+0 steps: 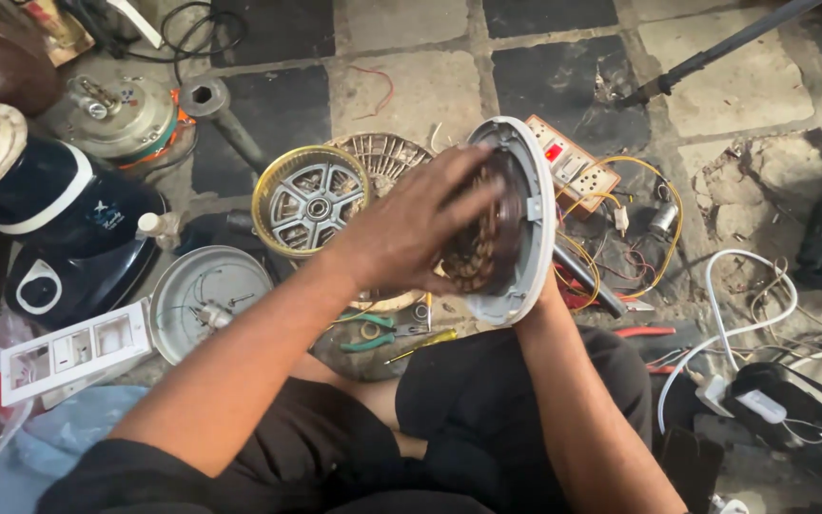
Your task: The person disassembles a ceiling fan motor housing using a screwdriver and a hammer, handles the internal stator and windings, and fits the metal plates back together by hand.
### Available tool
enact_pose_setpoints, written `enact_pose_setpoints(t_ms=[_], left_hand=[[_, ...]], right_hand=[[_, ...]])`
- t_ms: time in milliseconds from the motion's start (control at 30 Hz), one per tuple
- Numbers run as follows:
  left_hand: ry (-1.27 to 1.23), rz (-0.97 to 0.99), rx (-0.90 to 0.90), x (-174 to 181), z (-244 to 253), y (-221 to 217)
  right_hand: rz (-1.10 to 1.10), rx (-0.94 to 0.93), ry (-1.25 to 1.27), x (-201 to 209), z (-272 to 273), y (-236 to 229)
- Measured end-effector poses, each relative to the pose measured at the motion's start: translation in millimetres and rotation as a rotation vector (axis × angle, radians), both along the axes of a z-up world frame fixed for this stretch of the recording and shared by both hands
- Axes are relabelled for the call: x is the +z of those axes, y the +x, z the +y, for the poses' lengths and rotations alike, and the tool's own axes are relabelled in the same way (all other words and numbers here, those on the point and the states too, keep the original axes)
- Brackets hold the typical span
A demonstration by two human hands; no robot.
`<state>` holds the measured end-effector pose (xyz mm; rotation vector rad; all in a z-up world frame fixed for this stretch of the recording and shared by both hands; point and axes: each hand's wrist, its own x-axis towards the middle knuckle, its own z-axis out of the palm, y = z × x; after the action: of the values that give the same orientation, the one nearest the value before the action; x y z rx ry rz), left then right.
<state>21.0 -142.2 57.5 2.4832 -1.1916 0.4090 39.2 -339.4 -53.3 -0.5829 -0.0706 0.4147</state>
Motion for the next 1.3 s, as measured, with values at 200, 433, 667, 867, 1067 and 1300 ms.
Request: enact_pose_setpoints(t_ms=[200,433,667,867,1067,1300], left_hand=[[0.059,0.211,0.249,23.0,-13.2,-2.3],[-0.114,0.688,0.660,40.7,12.0,6.8],[-0.277,0.628,0.658,29.9,22.3,-14.3],[-0.343,0.333,0.461,15.2,4.5,-34.8],[-0.543,0.237,0.407,-6.3,-20.8,-70.2],[-0.520,-0.093,0.886,-48.8,31.7,-102.2]], right_hand=[[0.003,-0.015,-0.037,4.9,0.3,-5.1],[-0.008,0.001,0.029,5.8,0.9,-10.0],[0.037,0.035,-0.028,7.6,2.2,-14.0],[0.021,-0.047,-0.037,8.3,-6.0,-15.9],[0.017,-0.048,-0.045,-2.2,-13.8,-20.1],[-0.020,0.057,-0.058,-9.6,-3.6,-30.1]])
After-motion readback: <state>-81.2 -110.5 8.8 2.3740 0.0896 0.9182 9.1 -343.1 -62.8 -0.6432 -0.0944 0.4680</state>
